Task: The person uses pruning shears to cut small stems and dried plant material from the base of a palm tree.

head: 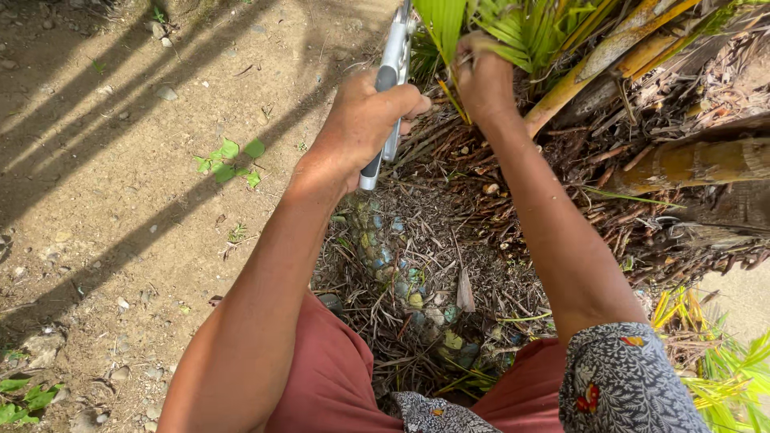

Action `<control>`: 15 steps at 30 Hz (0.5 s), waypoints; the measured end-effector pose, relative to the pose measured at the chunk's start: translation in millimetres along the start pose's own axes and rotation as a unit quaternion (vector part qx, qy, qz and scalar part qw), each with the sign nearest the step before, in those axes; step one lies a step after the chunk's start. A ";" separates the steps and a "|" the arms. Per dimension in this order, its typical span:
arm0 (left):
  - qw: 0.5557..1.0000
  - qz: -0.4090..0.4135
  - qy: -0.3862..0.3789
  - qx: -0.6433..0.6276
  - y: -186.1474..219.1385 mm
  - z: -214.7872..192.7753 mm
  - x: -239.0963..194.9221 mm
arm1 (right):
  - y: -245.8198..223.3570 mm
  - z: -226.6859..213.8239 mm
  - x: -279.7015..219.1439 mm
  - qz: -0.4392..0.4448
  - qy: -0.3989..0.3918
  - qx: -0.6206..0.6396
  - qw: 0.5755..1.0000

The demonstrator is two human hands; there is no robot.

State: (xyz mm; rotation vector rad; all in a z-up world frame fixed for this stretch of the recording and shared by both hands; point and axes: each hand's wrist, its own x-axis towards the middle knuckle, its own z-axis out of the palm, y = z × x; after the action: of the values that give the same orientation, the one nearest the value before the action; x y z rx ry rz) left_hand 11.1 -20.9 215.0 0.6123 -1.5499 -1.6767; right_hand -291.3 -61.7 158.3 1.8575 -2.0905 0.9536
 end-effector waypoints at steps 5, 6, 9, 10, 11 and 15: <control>0.999 0.002 0.003 -0.038 -0.2 10.3 1.7 | -48.4 64.3 -66.0 -0.081 0.048 -0.099 0.991; 0.999 0.006 0.010 -0.033 0.8 10.8 0.3 | -48.8 65.4 -68.6 -0.085 0.051 -0.098 0.990; 1.000 0.024 0.011 -0.017 2.6 9.0 0.0 | -52.8 68.0 -81.4 -0.054 0.064 -0.013 0.996; 0.999 0.036 0.001 -0.007 0.5 9.2 -1.5 | -53.9 64.8 -87.3 -0.079 0.079 -0.014 0.994; 0.999 0.031 0.000 -0.006 -2.1 8.7 -5.0 | -56.0 59.8 -93.4 -0.104 0.095 -0.014 0.990; 1.000 0.005 0.025 -0.004 1.6 10.0 -1.4 | -74.3 48.8 -139.5 -0.209 0.201 0.121 0.949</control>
State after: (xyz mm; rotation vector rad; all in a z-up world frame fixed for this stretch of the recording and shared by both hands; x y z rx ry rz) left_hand 4.5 -13.6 217.9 0.6368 -1.5079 -1.6483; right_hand -180.4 24.4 70.9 1.9022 -1.3283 1.3720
